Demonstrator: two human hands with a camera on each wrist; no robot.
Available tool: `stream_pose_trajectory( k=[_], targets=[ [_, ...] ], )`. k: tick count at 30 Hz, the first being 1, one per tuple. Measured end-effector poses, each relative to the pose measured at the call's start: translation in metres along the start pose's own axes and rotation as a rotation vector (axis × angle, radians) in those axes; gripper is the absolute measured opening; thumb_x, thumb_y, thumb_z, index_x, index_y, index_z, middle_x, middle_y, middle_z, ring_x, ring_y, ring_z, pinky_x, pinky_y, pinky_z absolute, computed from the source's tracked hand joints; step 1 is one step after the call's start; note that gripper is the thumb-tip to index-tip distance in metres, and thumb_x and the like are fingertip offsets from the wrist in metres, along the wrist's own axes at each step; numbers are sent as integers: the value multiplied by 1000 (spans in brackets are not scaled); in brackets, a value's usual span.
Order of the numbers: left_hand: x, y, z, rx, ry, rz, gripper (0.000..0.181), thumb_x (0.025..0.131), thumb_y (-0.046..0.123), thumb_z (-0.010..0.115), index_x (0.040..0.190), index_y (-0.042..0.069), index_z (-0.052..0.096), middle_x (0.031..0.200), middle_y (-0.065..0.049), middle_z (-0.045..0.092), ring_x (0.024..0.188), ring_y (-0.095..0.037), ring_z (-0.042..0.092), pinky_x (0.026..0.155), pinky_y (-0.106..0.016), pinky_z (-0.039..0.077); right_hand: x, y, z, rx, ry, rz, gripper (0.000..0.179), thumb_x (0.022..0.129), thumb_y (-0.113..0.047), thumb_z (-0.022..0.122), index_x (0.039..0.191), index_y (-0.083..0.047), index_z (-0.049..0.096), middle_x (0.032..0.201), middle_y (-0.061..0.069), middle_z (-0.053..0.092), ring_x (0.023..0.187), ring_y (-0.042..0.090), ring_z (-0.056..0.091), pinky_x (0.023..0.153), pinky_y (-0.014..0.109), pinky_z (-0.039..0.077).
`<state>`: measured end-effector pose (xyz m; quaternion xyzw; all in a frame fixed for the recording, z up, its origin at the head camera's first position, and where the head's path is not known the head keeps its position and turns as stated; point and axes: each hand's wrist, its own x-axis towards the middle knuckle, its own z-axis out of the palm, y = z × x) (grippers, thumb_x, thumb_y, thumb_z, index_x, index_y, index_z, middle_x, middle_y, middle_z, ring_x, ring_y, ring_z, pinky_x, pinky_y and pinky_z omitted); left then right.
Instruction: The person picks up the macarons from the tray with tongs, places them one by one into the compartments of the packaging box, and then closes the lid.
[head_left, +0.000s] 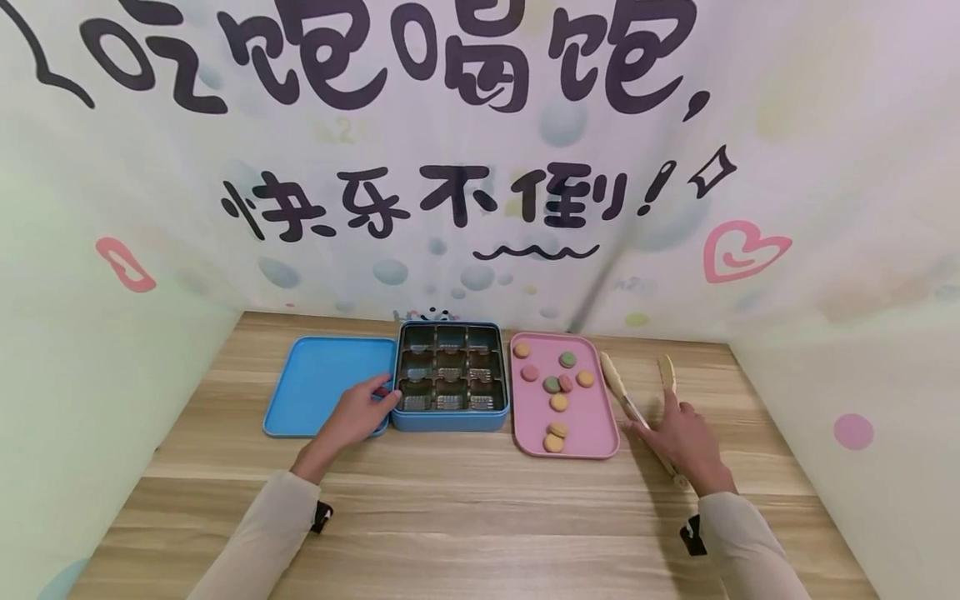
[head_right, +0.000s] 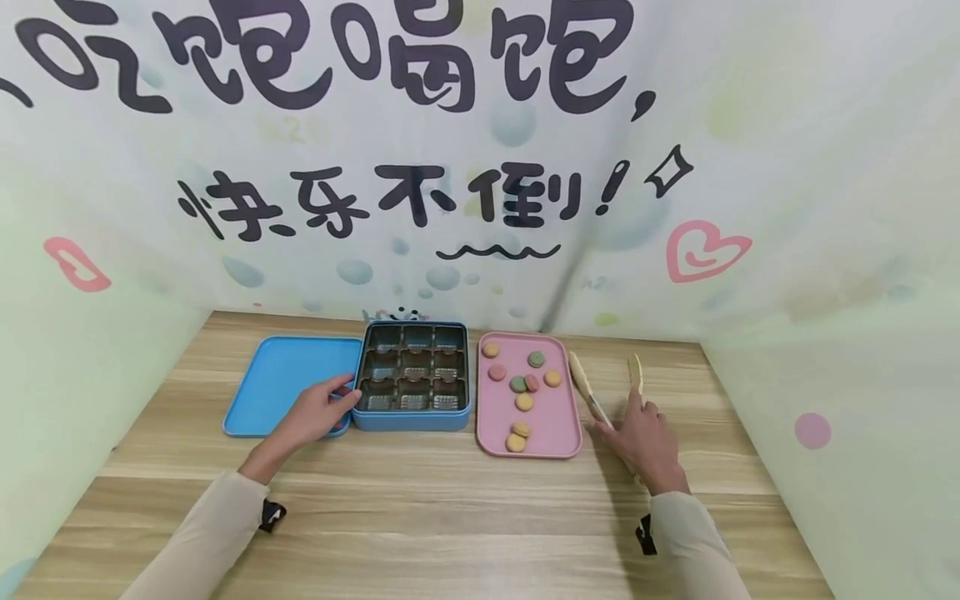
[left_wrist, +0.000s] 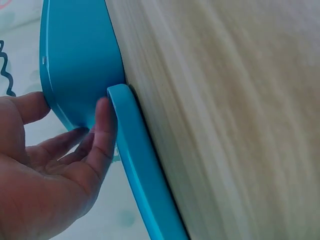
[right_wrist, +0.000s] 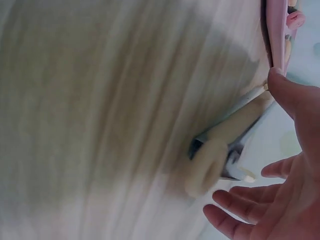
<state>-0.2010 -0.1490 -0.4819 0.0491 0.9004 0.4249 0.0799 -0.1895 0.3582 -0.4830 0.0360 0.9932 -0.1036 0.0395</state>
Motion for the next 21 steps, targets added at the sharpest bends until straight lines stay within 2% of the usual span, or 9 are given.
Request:
stream_pose_trajectory(
  k=[5,11,17,19,21],
  targets=[
    [-1,-1,0,-3,-1,2,56,104,26,52,147,-7,40,124,-23,63,109,-36,63,87,-48,53,1,1,4,0,-24,7,112,86,-66,62,147,18,20,119,49,47,103,61,53,71,60,50],
    [0,-2,0,-36,-13,-9,57,104,27,52,148,-6,40,127,-25,61,113,-38,61,91,-50,52,3,4,8,25,0,32,98,89,-57,65,139,18,30,112,45,48,98,56,54,67,57,50],
    [0,0,-2,-54,-34,-17,58,104,29,51,149,-6,39,129,-26,59,116,-40,59,92,-51,51,4,5,13,117,68,61,72,86,-45,71,113,15,41,99,38,48,77,40,53,59,47,46],
    [0,0,-2,-56,-38,-28,58,104,29,51,149,-5,38,129,-26,59,117,-39,59,93,-51,51,5,5,14,160,98,76,69,85,-42,72,110,14,39,100,38,46,75,39,52,59,48,46],
    [1,0,-2,-59,-43,-38,59,104,29,52,150,-4,37,130,-25,59,118,-39,58,93,-51,50,5,4,16,194,119,96,73,86,-40,72,115,16,36,104,40,43,76,41,53,62,51,47]
  ],
)
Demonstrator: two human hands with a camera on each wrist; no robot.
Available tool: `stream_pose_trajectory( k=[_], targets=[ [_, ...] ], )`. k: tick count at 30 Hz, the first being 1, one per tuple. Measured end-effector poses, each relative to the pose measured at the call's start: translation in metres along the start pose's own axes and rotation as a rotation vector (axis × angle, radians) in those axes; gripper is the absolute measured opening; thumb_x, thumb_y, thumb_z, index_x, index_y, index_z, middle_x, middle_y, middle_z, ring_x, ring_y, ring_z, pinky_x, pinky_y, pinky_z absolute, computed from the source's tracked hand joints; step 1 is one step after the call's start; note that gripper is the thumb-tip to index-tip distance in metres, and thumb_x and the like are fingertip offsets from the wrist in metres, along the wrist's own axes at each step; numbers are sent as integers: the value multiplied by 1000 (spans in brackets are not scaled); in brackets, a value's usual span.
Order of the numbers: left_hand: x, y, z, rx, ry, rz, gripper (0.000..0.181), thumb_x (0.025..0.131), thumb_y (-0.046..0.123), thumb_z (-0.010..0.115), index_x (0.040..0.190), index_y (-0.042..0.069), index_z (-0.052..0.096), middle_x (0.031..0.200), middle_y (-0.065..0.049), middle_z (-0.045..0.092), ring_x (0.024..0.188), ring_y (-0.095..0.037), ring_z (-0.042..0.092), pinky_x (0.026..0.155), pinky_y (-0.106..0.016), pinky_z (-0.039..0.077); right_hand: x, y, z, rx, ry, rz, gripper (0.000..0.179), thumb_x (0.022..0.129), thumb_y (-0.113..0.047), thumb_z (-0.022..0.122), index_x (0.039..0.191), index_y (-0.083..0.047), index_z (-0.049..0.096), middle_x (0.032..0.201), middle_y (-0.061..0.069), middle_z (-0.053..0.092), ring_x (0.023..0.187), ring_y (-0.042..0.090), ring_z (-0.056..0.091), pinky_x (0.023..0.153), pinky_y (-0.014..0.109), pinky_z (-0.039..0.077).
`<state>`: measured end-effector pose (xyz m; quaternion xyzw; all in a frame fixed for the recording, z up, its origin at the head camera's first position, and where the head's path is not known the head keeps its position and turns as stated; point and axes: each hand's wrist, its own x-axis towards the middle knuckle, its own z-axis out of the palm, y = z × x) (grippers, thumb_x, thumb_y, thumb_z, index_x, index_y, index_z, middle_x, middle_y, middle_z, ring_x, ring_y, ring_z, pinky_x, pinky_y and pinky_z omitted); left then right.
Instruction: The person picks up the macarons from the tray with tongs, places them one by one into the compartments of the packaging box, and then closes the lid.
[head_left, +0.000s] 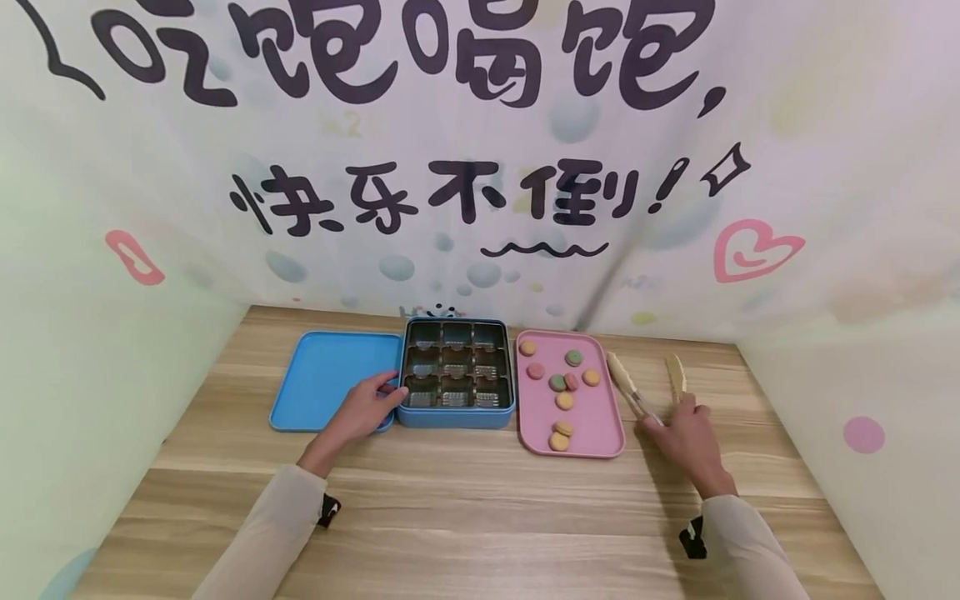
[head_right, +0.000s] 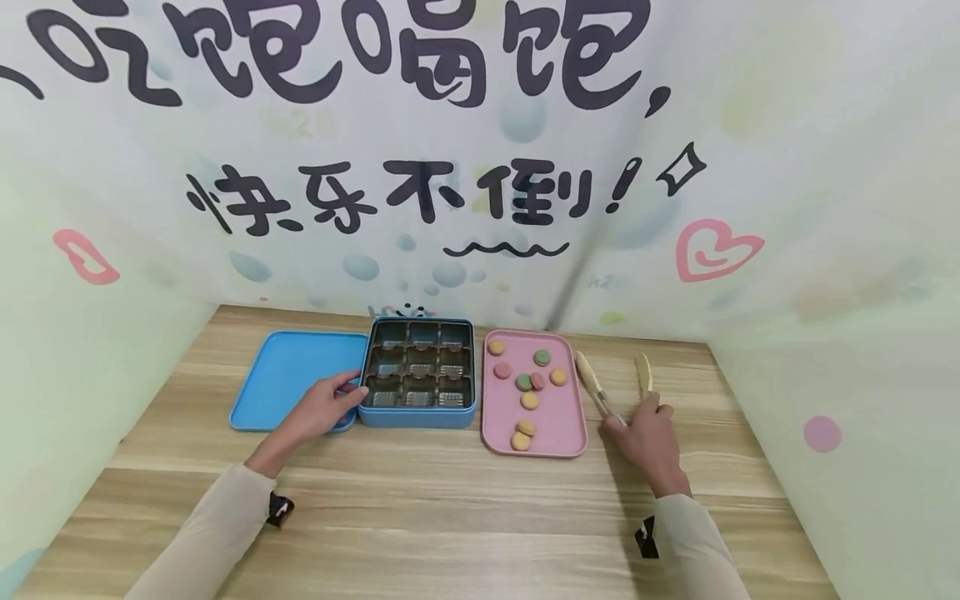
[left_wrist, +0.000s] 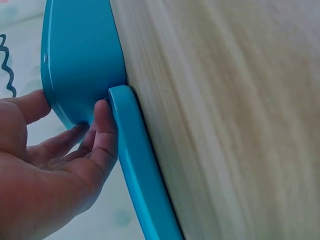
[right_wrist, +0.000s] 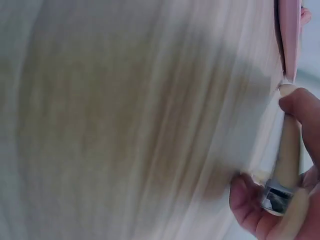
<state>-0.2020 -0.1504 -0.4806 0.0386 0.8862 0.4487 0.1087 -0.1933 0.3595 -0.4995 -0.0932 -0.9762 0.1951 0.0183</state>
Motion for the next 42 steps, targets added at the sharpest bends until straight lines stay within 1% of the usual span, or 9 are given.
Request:
stream_pose_trajectory(
  k=[4,8,12,15,20,26,30,34,42],
  targets=[
    [0,1,0,-7,-2,-13,58,104,29,51,151,-4,37,131,-25,58,119,-39,57,94,-51,50,2,-1,-3,58,17,39,83,90,-43,67,128,21,29,114,46,39,86,49,54,72,59,48],
    [1,2,1,-15,-3,-23,58,104,29,51,151,-3,37,133,-26,57,120,-39,57,95,-52,49,6,-7,-9,88,33,0,84,90,-49,66,129,20,38,112,44,51,94,53,58,75,59,50],
    [1,1,1,-25,-4,-30,58,105,29,50,151,-2,36,134,-26,56,122,-40,56,96,-53,49,10,-21,-13,70,22,-63,77,87,-59,67,115,11,51,92,26,62,77,38,61,59,44,49],
    [2,0,1,-36,-10,-38,58,105,29,50,152,-2,35,136,-26,54,123,-40,55,97,-53,48,10,-35,-14,52,-17,-115,70,86,-63,66,103,4,54,79,13,54,67,25,51,53,33,39],
    [3,-2,1,-51,-20,-51,59,105,30,50,153,0,34,135,-25,55,120,-37,57,91,-48,52,9,-62,-14,37,-72,-256,55,89,-56,68,92,-2,54,69,5,45,58,18,41,52,30,34],
    [2,-1,1,-65,-26,-69,59,105,30,50,153,1,33,135,-24,55,115,-35,59,86,-44,53,12,-93,-15,-30,-123,-371,49,91,-44,70,111,0,64,67,2,49,60,17,45,55,30,34],
    [3,-1,0,-67,-21,-67,59,105,30,50,153,0,34,133,-23,55,110,-32,61,83,-42,53,15,-108,-12,-82,-114,-434,34,90,-39,72,84,-9,59,60,0,40,56,17,42,53,30,31],
    [3,-2,0,-63,-21,-56,59,105,29,50,153,-1,34,132,-23,56,109,-32,61,82,-42,53,17,-119,-8,-136,-123,-434,40,89,-39,74,73,-14,47,60,-1,38,56,18,40,51,30,29],
    [1,0,0,-52,-19,-48,59,105,29,50,152,-1,34,133,-25,56,119,-38,57,91,-48,51,20,-134,-6,-169,-165,-389,38,92,-40,69,72,-13,50,62,4,46,58,22,45,51,33,33]
  ],
)
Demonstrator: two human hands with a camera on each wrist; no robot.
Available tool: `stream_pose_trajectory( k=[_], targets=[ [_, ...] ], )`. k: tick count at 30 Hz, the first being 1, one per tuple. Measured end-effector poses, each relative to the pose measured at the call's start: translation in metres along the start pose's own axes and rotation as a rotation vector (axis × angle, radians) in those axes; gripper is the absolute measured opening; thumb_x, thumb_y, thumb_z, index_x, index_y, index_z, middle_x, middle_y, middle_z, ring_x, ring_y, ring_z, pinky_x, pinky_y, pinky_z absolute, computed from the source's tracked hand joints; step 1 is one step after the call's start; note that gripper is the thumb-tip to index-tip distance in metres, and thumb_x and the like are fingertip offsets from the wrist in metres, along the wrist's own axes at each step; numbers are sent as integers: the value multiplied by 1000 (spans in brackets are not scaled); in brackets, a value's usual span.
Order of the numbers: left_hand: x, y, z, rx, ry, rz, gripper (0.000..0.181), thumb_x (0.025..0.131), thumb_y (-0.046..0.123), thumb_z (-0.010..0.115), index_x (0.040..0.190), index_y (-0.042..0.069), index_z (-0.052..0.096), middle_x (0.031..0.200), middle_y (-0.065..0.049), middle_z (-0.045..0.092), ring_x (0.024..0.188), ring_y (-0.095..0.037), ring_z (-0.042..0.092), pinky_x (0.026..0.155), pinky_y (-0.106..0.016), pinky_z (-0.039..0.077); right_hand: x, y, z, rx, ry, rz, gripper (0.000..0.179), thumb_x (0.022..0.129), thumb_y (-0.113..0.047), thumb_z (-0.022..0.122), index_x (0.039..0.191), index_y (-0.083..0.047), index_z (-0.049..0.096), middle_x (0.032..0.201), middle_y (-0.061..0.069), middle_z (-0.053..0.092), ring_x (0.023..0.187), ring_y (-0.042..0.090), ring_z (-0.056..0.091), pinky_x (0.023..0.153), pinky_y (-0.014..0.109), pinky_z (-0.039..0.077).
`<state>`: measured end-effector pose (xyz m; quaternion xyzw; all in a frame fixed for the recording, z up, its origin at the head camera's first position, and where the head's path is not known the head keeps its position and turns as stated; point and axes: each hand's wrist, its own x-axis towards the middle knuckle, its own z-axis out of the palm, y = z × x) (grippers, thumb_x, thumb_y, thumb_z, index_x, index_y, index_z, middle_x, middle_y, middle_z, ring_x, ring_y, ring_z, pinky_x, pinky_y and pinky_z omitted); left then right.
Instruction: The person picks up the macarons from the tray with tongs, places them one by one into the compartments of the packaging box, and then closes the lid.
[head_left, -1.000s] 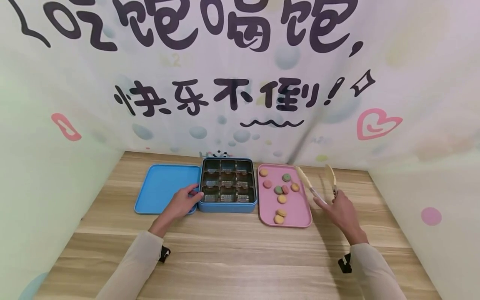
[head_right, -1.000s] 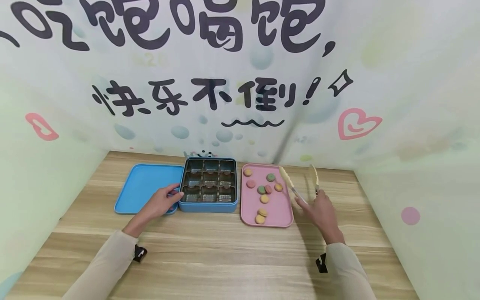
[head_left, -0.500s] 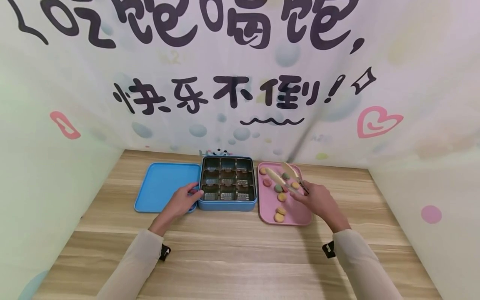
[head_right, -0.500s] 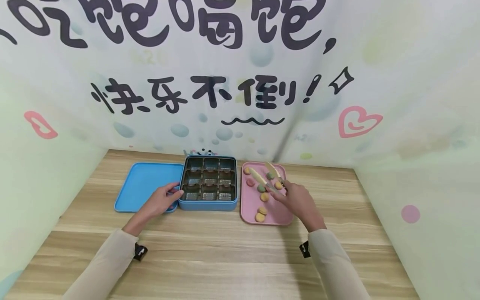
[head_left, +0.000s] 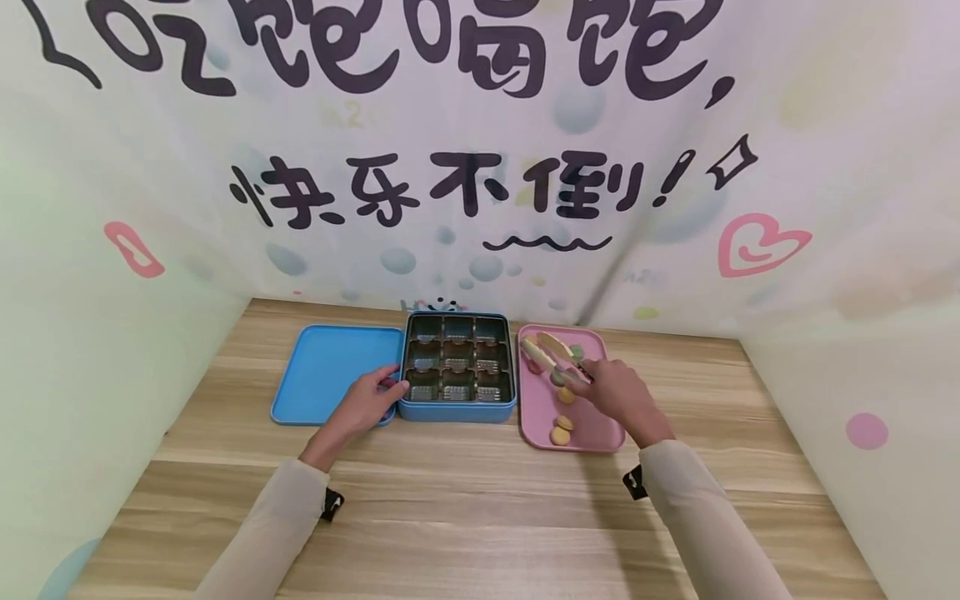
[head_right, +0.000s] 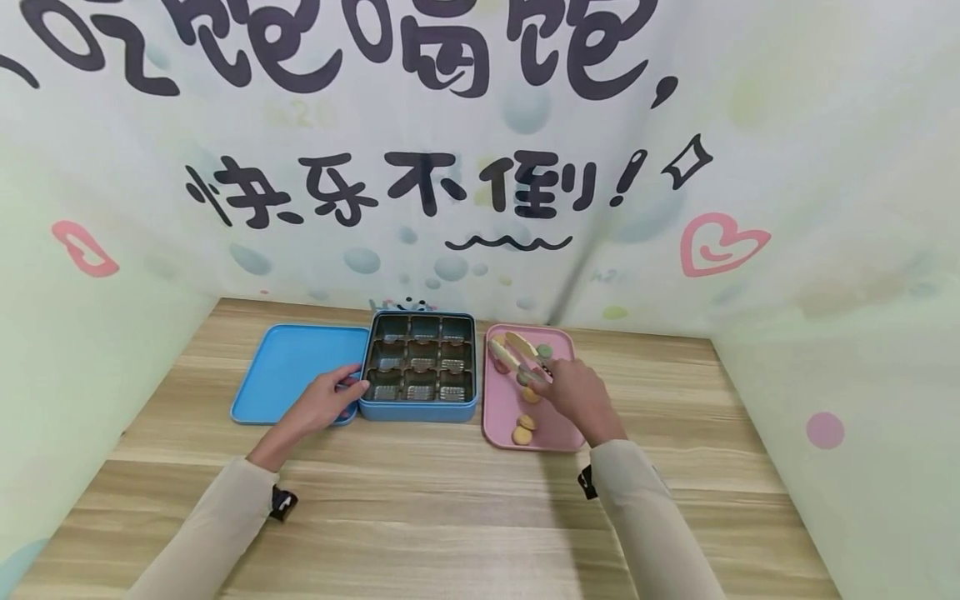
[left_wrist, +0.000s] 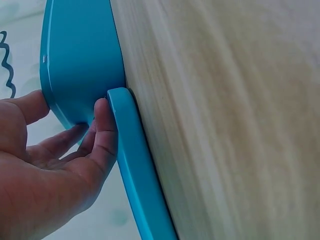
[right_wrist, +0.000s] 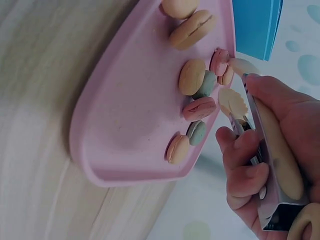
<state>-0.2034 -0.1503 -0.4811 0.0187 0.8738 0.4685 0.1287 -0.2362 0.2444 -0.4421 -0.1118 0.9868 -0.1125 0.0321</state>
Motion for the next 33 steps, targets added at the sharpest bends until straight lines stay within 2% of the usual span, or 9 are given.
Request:
stream_pose_trajectory(
  k=[4,6,11,14,16,23,27,33],
  targets=[
    [0,1,0,14,-1,12,59,105,29,50,152,-2,34,133,-24,56,120,-37,56,92,-48,50,3,-2,-1,10,-24,35,38,93,-40,68,72,-13,51,62,4,45,59,22,47,52,33,35],
    [0,2,0,21,-1,20,58,105,28,50,152,-2,34,132,-23,56,115,-35,58,87,-44,51,4,-2,-2,8,-35,44,38,93,-41,68,73,-13,51,62,4,44,60,22,47,52,33,35],
    [1,3,1,-23,-7,8,58,105,26,50,153,-1,33,128,-22,57,82,-22,62,68,-33,48,3,-1,-3,0,-23,17,37,93,-40,69,74,-13,51,62,3,43,60,22,46,52,33,34],
    [2,2,2,-57,-13,-3,58,105,25,50,154,-1,32,127,-22,56,71,-17,58,63,-31,47,1,0,-4,7,-5,3,38,93,-39,69,73,-13,49,61,2,40,58,22,44,51,32,32],
    [2,2,2,-67,-16,-7,58,105,25,50,154,0,31,128,-22,56,71,-18,60,62,-30,48,-1,1,-5,18,5,4,39,93,-38,69,73,-12,47,61,2,39,58,21,43,51,31,31],
    [3,1,1,-83,-23,-30,59,105,26,51,154,1,31,130,-23,54,75,-23,63,65,-31,51,-3,-2,-12,73,71,-7,33,93,-36,70,75,-14,53,64,5,50,60,24,50,52,32,36],
    [3,1,1,-76,-23,-31,59,105,27,51,154,1,31,131,-24,54,78,-24,65,67,-32,53,-4,-9,-16,80,103,-35,35,92,-38,70,74,-15,52,62,4,48,61,24,49,53,32,34],
    [3,1,1,-73,-28,-32,59,105,27,50,155,1,31,133,-25,52,81,-27,67,70,-33,55,-4,-24,-20,115,87,-58,34,92,-41,71,76,-16,54,62,0,46,57,20,47,52,30,33]
  ],
)
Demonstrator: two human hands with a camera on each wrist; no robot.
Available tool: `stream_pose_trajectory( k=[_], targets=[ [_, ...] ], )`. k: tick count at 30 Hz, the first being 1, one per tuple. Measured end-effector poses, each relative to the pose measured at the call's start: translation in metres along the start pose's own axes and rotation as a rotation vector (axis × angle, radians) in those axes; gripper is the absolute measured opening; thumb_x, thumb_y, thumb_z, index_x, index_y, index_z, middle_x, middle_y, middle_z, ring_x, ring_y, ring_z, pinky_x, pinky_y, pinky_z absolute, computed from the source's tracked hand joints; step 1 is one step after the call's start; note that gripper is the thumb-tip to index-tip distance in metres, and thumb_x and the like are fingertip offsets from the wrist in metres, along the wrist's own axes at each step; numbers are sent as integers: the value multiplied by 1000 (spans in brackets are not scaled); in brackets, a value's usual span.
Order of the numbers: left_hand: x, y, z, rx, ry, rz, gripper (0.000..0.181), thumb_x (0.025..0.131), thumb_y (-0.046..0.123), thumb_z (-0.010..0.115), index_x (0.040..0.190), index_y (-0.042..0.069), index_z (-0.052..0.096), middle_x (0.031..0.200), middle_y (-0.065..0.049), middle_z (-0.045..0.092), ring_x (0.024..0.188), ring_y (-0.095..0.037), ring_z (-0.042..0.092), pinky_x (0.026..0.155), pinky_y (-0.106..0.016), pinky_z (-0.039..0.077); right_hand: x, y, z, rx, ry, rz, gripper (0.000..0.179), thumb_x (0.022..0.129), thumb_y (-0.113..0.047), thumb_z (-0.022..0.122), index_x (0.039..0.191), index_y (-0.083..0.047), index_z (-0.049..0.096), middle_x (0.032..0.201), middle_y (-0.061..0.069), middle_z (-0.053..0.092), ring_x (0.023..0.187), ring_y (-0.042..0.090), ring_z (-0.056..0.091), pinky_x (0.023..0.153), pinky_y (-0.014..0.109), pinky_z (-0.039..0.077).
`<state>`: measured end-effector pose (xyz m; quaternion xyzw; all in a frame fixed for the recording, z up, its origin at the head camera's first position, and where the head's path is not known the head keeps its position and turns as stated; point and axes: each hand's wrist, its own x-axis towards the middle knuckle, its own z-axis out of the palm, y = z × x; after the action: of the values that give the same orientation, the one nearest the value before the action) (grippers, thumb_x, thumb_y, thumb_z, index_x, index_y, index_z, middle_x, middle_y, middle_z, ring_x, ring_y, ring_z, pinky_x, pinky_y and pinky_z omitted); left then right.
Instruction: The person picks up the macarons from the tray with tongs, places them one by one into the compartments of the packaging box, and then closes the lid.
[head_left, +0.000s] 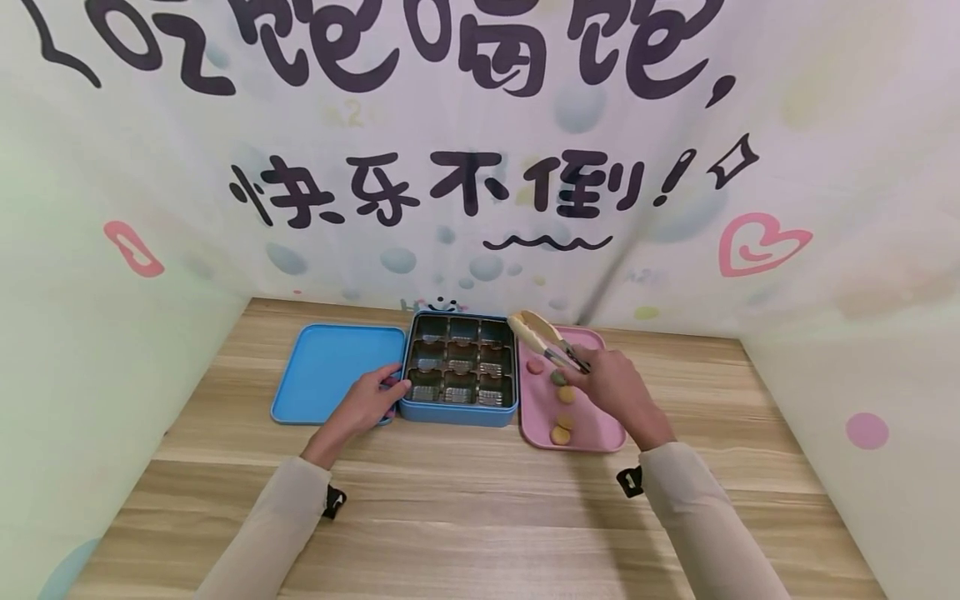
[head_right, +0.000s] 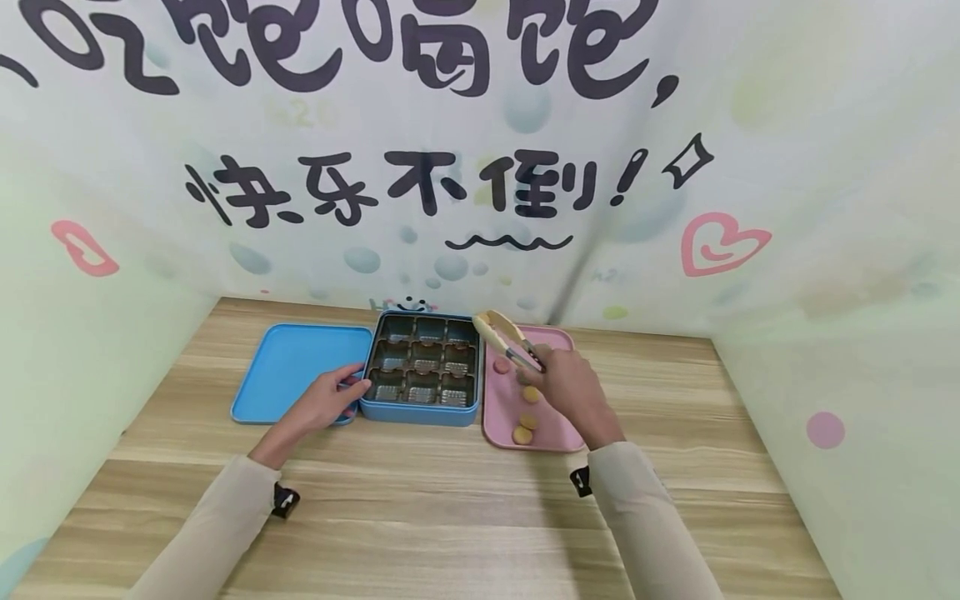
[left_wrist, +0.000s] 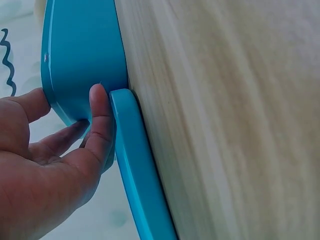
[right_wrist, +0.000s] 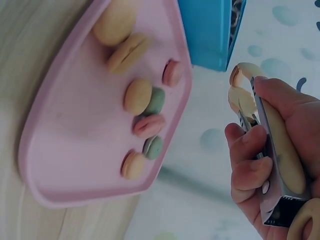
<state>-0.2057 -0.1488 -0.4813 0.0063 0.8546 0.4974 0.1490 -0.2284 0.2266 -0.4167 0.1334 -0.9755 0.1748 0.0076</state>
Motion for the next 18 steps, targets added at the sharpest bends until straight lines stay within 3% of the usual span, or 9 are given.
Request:
stream_pose_trajectory(
  k=[4,9,18],
  targets=[
    [0,0,0,-6,0,-2,59,105,27,50,155,1,31,134,-26,52,81,-26,67,70,-33,55,2,-10,2,13,-20,-16,28,92,-39,71,81,-16,60,62,-3,50,56,17,47,52,29,35],
    [1,-1,1,-10,-2,-4,59,105,27,50,155,2,31,135,-25,52,80,-24,66,70,-34,55,4,-17,7,27,-30,-42,31,92,-49,67,91,-18,68,63,-5,60,54,12,53,52,28,41],
    [0,-1,0,-11,-4,5,59,105,27,50,155,1,30,134,-25,52,79,-25,66,69,-32,54,5,-18,12,13,-41,-75,25,92,-38,71,84,-16,64,62,-5,64,56,11,55,53,28,42]
  ],
)
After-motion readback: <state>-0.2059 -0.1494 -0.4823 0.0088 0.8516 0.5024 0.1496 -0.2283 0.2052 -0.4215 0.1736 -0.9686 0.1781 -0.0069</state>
